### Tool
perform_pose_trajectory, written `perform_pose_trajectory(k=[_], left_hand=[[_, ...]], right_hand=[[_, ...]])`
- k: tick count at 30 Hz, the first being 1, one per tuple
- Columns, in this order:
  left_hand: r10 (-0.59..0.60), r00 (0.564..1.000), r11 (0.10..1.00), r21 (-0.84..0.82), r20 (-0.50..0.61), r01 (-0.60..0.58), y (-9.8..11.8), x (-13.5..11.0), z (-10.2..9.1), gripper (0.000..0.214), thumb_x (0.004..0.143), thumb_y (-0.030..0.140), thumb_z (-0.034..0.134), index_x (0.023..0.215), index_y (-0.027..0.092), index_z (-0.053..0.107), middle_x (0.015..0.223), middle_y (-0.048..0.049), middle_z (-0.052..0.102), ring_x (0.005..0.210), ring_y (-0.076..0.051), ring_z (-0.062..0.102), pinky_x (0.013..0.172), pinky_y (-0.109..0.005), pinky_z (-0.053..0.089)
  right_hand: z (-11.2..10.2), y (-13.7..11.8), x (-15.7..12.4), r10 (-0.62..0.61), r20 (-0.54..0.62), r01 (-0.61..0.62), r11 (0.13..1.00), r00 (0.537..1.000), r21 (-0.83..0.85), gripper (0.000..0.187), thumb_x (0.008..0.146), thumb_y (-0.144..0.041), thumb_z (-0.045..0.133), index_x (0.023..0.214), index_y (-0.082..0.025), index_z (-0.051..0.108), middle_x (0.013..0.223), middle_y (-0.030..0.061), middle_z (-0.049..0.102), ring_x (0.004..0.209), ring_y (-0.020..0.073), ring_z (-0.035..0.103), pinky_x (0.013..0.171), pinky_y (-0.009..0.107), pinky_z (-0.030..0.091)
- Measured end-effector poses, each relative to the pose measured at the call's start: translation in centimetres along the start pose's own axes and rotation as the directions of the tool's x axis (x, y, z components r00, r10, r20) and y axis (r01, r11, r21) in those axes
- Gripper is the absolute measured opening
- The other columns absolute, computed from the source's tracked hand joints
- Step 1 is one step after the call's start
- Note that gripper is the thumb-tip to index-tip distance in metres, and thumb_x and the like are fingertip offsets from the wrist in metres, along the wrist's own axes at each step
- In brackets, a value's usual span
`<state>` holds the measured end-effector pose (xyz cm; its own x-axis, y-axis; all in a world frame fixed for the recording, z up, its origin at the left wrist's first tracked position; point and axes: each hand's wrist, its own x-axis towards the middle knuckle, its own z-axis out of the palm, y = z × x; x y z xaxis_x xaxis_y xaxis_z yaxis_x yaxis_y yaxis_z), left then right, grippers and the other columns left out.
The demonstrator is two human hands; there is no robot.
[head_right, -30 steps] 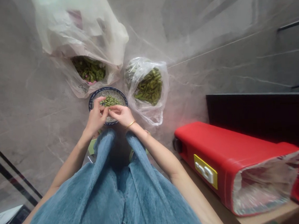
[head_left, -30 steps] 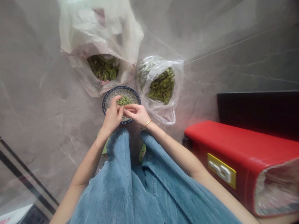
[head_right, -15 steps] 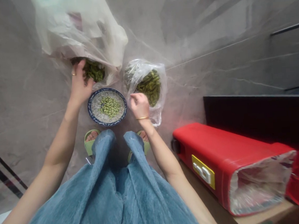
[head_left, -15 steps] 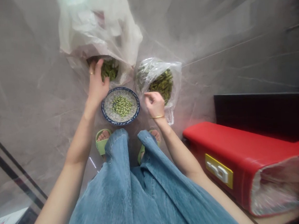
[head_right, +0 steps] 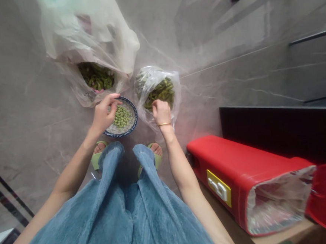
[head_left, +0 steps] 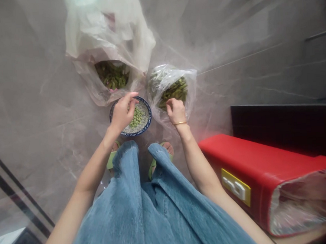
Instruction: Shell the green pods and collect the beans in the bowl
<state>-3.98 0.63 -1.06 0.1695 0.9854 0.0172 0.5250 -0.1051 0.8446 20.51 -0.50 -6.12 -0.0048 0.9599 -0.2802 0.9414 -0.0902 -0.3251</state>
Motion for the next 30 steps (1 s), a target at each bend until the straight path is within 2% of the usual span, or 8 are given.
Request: perform_pose_trajectory(k=[4, 8, 13, 17, 20, 22, 26, 30], left_hand=[[0.035, 0.997, 0.999, -0.038, 0.063, -0.033, 0.7, -0.5, 0.8, 0.028, 0.092, 0.016, 0.043, 0.116, 0.016, 0.055, 0.09, -0.0039, 0.072, 0.087, -0.015, 0.067, 0.084, -0.029, 0.051], [0.052, 0.993, 0.998, -0.051, 0.109, -0.047, 0.9, -0.9, 1.2, 0.028, 0.091, 0.015, 0.043, 0.116, 0.016, 0.055, 0.091, -0.0043, 0.072, 0.088, -0.014, 0.067, 0.084, -0.028, 0.051], [0.044, 0.991, 0.998, -0.053, 0.123, -0.038, 1.0, -1.4, 1.5, 0.028, 0.091, 0.013, 0.043, 0.116, 0.016, 0.055, 0.091, -0.0045, 0.072, 0.09, -0.014, 0.067, 0.083, -0.028, 0.051], [0.057, 0.99, 0.997, -0.066, 0.129, -0.049, 1.1, -1.5, 1.7, 0.028, 0.091, 0.013, 0.042, 0.116, 0.016, 0.055, 0.089, -0.0043, 0.072, 0.088, -0.014, 0.067, 0.082, -0.027, 0.051], [0.059, 0.99, 0.996, -0.068, 0.129, -0.051, 1.1, -1.5, 1.7, 0.029, 0.091, 0.013, 0.042, 0.116, 0.016, 0.055, 0.09, -0.0047, 0.072, 0.087, -0.015, 0.068, 0.082, -0.028, 0.051], [0.059, 0.99, 0.997, -0.066, 0.126, -0.051, 1.1, -1.4, 1.6, 0.029, 0.091, 0.013, 0.042, 0.115, 0.016, 0.056, 0.09, -0.0045, 0.072, 0.088, -0.015, 0.068, 0.082, -0.028, 0.051], [0.053, 0.991, 0.997, -0.065, 0.123, -0.046, 1.1, -1.4, 1.5, 0.028, 0.091, 0.014, 0.042, 0.115, 0.017, 0.056, 0.091, -0.0043, 0.072, 0.09, -0.015, 0.068, 0.083, -0.028, 0.051], [0.048, 0.99, 0.996, -0.075, 0.136, -0.038, 1.1, -1.6, 1.6, 0.028, 0.091, 0.015, 0.042, 0.115, 0.017, 0.056, 0.091, -0.0049, 0.072, 0.09, -0.015, 0.068, 0.083, -0.029, 0.051]], right_hand=[[0.3, -0.3, 0.0, 0.053, 0.037, -0.05, 0.997, 0.998, -0.063, 0.025, 0.083, -0.023, 0.055, 0.105, -0.017, 0.065, 0.106, 0.0154, 0.057, 0.101, 0.0294, 0.047, 0.084, 0.042, 0.042], [0.4, -0.2, 0.0, 0.088, -0.004, -0.088, 0.994, 0.996, -0.068, 0.021, 0.082, -0.023, 0.055, 0.1, -0.016, 0.064, 0.107, 0.0153, 0.056, 0.101, 0.0285, 0.047, 0.084, 0.041, 0.041], [0.6, 0.9, -0.3, 0.176, -0.039, -0.177, 0.983, 0.984, -0.038, 0.026, 0.082, -0.026, 0.053, 0.104, -0.014, 0.062, 0.101, 0.0149, 0.06, 0.096, 0.0272, 0.051, 0.085, 0.041, 0.043], [1.2, 1.0, -0.5, 0.159, -0.001, -0.159, 0.987, 0.987, 0.01, 0.031, 0.085, -0.025, 0.046, 0.107, -0.015, 0.066, 0.095, 0.0138, 0.063, 0.092, 0.0256, 0.055, 0.085, 0.039, 0.044], [1.1, 0.5, -0.6, 0.229, -0.022, -0.23, 0.972, 0.973, -0.049, 0.037, 0.084, -0.026, 0.048, 0.114, -0.014, 0.064, 0.1, 0.0167, 0.064, 0.095, 0.0285, 0.055, 0.084, 0.042, 0.045], [0.8, 0.3, -0.4, 0.26, 0.004, -0.259, 0.962, 0.965, -0.09, 0.04, 0.079, -0.026, 0.053, 0.116, -0.015, 0.063, 0.1, 0.0178, 0.063, 0.095, 0.0305, 0.055, 0.081, 0.044, 0.046], [0.0, 1.0, 0.4, 0.245, 0.088, -0.235, 0.966, 0.966, -0.111, 0.032, 0.076, -0.026, 0.058, 0.105, -0.018, 0.067, 0.094, 0.0162, 0.063, 0.091, 0.0299, 0.055, 0.078, 0.044, 0.046], [-0.4, 2.4, 1.0, 0.225, 0.091, -0.219, 0.973, 0.97, -0.074, 0.018, 0.075, -0.026, 0.062, 0.089, -0.016, 0.068, 0.092, 0.0154, 0.062, 0.091, 0.0284, 0.056, 0.082, 0.044, 0.046]])
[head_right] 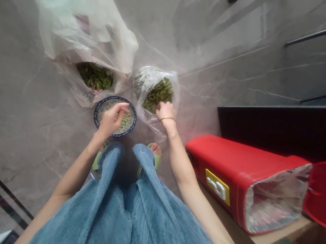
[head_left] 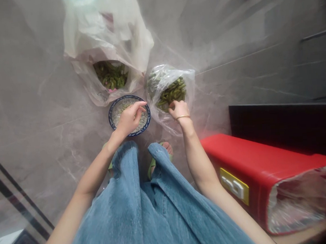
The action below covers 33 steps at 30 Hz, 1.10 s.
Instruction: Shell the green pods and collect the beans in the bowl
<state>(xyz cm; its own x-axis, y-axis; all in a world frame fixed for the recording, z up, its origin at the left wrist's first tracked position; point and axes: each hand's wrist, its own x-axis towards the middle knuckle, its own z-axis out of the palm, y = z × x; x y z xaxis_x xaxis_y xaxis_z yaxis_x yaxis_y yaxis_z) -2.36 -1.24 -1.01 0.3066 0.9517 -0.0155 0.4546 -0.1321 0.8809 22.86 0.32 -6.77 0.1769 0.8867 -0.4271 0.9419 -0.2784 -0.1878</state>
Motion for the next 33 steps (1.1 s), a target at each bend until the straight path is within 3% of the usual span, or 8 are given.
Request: perform_pose_trajectory(k=[5, 8, 12, 15, 18, 24, 28, 33], left_hand=[[-0.007, 1.0, 1.0, -0.009, 0.001, 0.007, -0.2, -0.1, 0.1, 0.028, 0.092, 0.016, 0.041, 0.116, 0.016, 0.055, 0.09, -0.0052, 0.072, 0.09, -0.015, 0.067, 0.084, -0.029, 0.051], [-0.008, 1.0, 1.0, -0.009, -0.007, 0.007, -0.1, 0.1, 0.3, 0.032, 0.093, 0.018, 0.04, 0.123, 0.015, 0.05, 0.096, -0.007, 0.071, 0.092, -0.015, 0.066, 0.087, -0.03, 0.05], [0.056, 0.998, 0.998, 0.024, 0.02, -0.056, 0.4, 0.1, 0.6, 0.04, 0.095, 0.026, 0.04, 0.133, 0.014, 0.04, 0.106, -0.0095, 0.067, 0.096, -0.017, 0.064, 0.09, -0.034, 0.049], [0.131, 0.989, 0.991, 0.014, 0.068, -0.132, 0.7, -0.3, 0.6, 0.038, 0.097, 0.028, 0.035, 0.133, 0.015, 0.039, 0.104, -0.0092, 0.067, 0.093, -0.016, 0.064, 0.086, -0.031, 0.051], [0.186, 0.983, 0.98, 0.071, 0.008, -0.186, 0.5, -1.3, 0.3, 0.034, 0.098, 0.026, 0.031, 0.129, 0.016, 0.041, 0.113, -0.0117, 0.064, 0.095, -0.015, 0.064, 0.086, -0.029, 0.051], [0.214, 0.977, 0.938, 0.273, 0.023, -0.212, -0.6, -3.3, -0.4, 0.033, 0.097, 0.028, 0.034, 0.125, 0.014, 0.045, 0.093, -0.0105, 0.064, 0.085, -0.019, 0.063, 0.075, -0.031, 0.051], [0.12, 0.992, 0.978, 0.174, -0.035, -0.112, -0.7, -4.3, -0.2, 0.032, 0.098, 0.03, 0.032, 0.125, 0.015, 0.043, 0.1, -0.0107, 0.064, 0.088, -0.017, 0.062, 0.079, -0.031, 0.051], [-0.042, 0.989, 0.999, 0.016, -0.143, 0.045, 0.3, -4.6, 0.3, 0.03, 0.1, 0.036, 0.029, 0.117, 0.018, 0.044, 0.093, -0.0062, 0.063, 0.083, -0.014, 0.063, 0.077, -0.027, 0.05]], right_hand=[[-1.3, 0.6, -0.5, 0.011, -0.115, 0.027, 0.947, 0.993, 0.32, 0.016, 0.08, -0.028, 0.06, 0.085, -0.014, 0.062, 0.085, 0.0113, 0.065, 0.081, 0.0213, 0.06, 0.083, 0.04, 0.048], [-2.7, -0.5, -1.9, 0.051, -0.173, 0.07, 0.776, 0.984, 0.627, 0.021, 0.078, -0.032, 0.065, 0.087, -0.015, 0.06, 0.085, 0.0081, 0.066, 0.077, 0.0174, 0.062, 0.078, 0.035, 0.051], [-4.4, -3.8, -4.3, -0.105, 0.021, 0.031, 0.465, 0.994, 0.885, 0.031, 0.065, -0.04, 0.077, 0.083, -0.018, 0.064, 0.08, 0.0022, 0.068, 0.072, 0.014, 0.062, 0.072, 0.031, 0.052], [-4.8, -6.6, -5.8, -0.242, 0.183, -0.1, 0.319, 0.953, 0.943, 0.036, 0.057, -0.041, 0.083, 0.079, -0.018, 0.065, 0.073, -0.0007, 0.067, 0.065, 0.0108, 0.06, 0.065, 0.026, 0.051], [-4.2, -8.9, -6.7, -0.236, 0.288, -0.246, 0.193, 0.928, 0.95, 0.045, 0.055, -0.051, 0.081, 0.08, -0.019, 0.062, 0.068, -0.0023, 0.065, 0.059, 0.0091, 0.058, 0.057, 0.022, 0.048], [-1.6, -11.6, -7.7, -0.291, 0.492, -0.454, 0.191, 0.82, 0.87, 0.06, 0.068, -0.075, 0.058, 0.053, -0.021, 0.036, 0.04, -0.0072, 0.035, 0.036, 0.0051, 0.034, 0.036, 0.02, 0.024], [-0.6, -12.8, -8.5, -0.345, 0.46, -0.463, 0.079, 0.818, 0.883, 0.064, 0.061, -0.075, 0.064, 0.055, -0.022, 0.03, 0.043, -0.0108, 0.021, 0.038, 0.0035, 0.019, 0.038, 0.021, 0.017], [0.2, -13.1, -9.3, -0.374, 0.336, -0.302, 0.148, 0.864, 0.942, 0.061, 0.065, -0.082, 0.053, 0.062, -0.023, 0.035, 0.053, -0.0068, 0.027, 0.047, 0.008, 0.027, 0.045, 0.024, 0.026]])
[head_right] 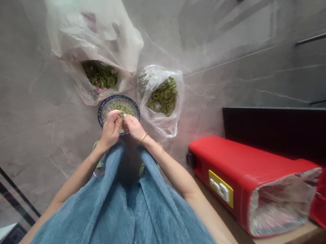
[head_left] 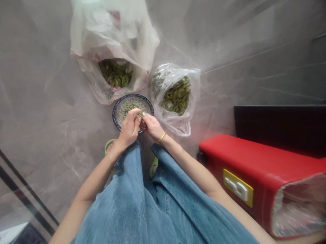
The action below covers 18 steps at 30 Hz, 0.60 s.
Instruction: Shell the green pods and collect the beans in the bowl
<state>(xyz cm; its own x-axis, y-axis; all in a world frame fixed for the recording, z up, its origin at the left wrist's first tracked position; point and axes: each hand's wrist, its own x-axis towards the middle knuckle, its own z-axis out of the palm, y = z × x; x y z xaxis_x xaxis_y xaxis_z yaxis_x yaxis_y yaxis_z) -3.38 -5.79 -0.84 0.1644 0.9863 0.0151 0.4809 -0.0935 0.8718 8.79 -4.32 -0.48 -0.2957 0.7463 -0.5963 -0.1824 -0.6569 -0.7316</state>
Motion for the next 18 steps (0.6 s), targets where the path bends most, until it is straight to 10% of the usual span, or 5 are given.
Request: perform_pose_trajectory(k=[4, 12, 18], left_hand=[[-0.081, 0.992, 0.996, -0.05, -0.092, 0.077, 0.9, 0.0, 0.6, 0.03, 0.1, 0.039, 0.024, 0.111, 0.02, 0.046, 0.104, -0.0074, 0.061, 0.095, -0.014, 0.062, 0.084, -0.027, 0.049], [-0.249, 0.945, 0.957, -0.201, -0.212, 0.207, 0.6, 0.6, 1.4, 0.029, 0.098, 0.046, 0.03, 0.116, 0.025, 0.039, 0.114, -0.0076, 0.052, 0.107, -0.016, 0.055, 0.096, -0.033, 0.045], [-0.294, 0.944, 0.938, -0.234, -0.15, 0.255, -0.3, 0.5, 1.6, 0.031, 0.098, 0.047, 0.026, 0.124, 0.029, 0.031, 0.101, -0.0042, 0.051, 0.079, -0.012, 0.056, 0.073, -0.027, 0.049]], right_hand=[[-0.1, 0.5, -0.2, -0.209, -0.053, 0.18, 0.926, 0.976, -0.331, 0.054, 0.081, -0.077, 0.033, 0.074, -0.024, 0.042, 0.063, -0.0022, 0.039, 0.057, 0.0132, 0.039, 0.055, 0.028, 0.039], [-0.8, 0.9, -0.1, -0.607, 0.094, 0.426, 0.431, 0.789, -0.795, 0.047, 0.095, -0.054, 0.02, 0.078, -0.022, 0.051, 0.078, 0.0086, 0.053, 0.08, 0.0219, 0.05, 0.079, 0.04, 0.044], [-0.3, 1.1, -0.5, -0.553, -0.012, 0.409, 0.631, 0.833, -0.659, 0.044, 0.095, -0.054, 0.027, 0.084, -0.022, 0.054, 0.082, 0.0061, 0.057, 0.081, 0.0188, 0.053, 0.079, 0.035, 0.044]])
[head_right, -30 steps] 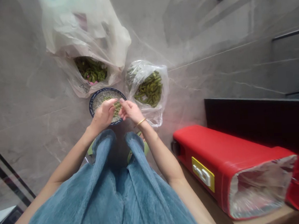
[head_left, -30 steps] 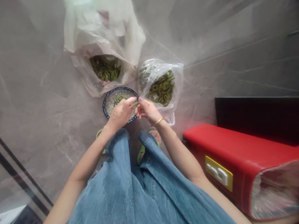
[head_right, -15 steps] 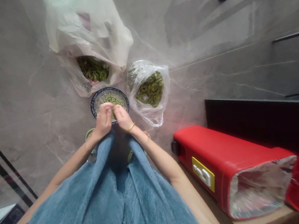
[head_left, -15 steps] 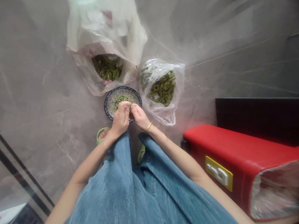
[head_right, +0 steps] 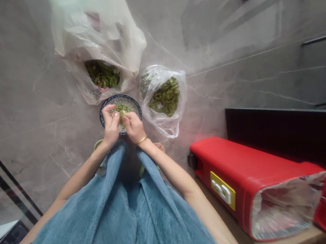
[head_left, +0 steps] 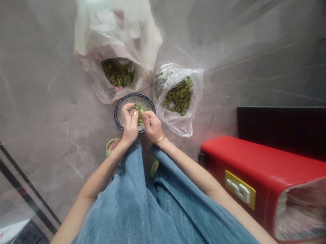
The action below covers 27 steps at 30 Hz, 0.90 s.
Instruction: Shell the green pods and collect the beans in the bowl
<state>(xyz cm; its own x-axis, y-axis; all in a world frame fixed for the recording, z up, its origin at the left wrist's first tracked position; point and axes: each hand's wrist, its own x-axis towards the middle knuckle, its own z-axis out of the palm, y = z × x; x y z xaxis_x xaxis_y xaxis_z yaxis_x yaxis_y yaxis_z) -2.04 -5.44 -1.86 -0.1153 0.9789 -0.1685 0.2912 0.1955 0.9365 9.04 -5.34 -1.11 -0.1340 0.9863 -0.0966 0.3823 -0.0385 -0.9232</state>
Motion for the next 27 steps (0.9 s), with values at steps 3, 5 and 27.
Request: perform_pose_trajectory(k=[3, 5, 27], left_hand=[[0.046, 0.998, 0.998, 0.04, 0.033, -0.047, -0.5, -0.1, -0.3, 0.034, 0.098, 0.049, 0.028, 0.121, 0.026, 0.035, 0.097, -0.0043, 0.051, 0.08, -0.013, 0.056, 0.072, -0.027, 0.049], [0.054, 0.996, 0.997, 0.051, 0.069, -0.057, -0.7, -0.2, -0.6, 0.034, 0.098, 0.049, 0.028, 0.12, 0.024, 0.038, 0.092, -0.0035, 0.052, 0.077, -0.012, 0.056, 0.072, -0.027, 0.049], [0.285, 0.927, 0.91, 0.233, 0.245, -0.342, -1.3, -0.5, -1.8, 0.031, 0.094, 0.023, 0.039, 0.124, 0.015, 0.041, 0.097, -0.0074, 0.063, 0.087, -0.014, 0.063, 0.082, -0.03, 0.051]], right_hand=[[0.4, 0.0, -0.3, 0.14, -0.001, -0.138, 0.978, 0.99, 0.154, 0.043, 0.094, -0.055, 0.032, 0.078, -0.021, 0.052, 0.076, 0.0022, 0.054, 0.073, 0.0149, 0.051, 0.073, 0.03, 0.043], [0.6, 0.3, -0.4, 0.235, 0.029, -0.234, 0.934, 0.972, 0.271, 0.044, 0.091, -0.058, 0.038, 0.072, -0.021, 0.05, 0.07, -0.0001, 0.051, 0.065, 0.0123, 0.048, 0.067, 0.027, 0.041], [0.8, 0.6, 0.1, 0.602, 0.345, -0.659, 0.439, 0.72, 0.611, 0.055, 0.06, -0.068, 0.07, 0.06, -0.018, 0.048, 0.046, -0.0075, 0.045, 0.038, 0.0035, 0.038, 0.037, 0.019, 0.026]])
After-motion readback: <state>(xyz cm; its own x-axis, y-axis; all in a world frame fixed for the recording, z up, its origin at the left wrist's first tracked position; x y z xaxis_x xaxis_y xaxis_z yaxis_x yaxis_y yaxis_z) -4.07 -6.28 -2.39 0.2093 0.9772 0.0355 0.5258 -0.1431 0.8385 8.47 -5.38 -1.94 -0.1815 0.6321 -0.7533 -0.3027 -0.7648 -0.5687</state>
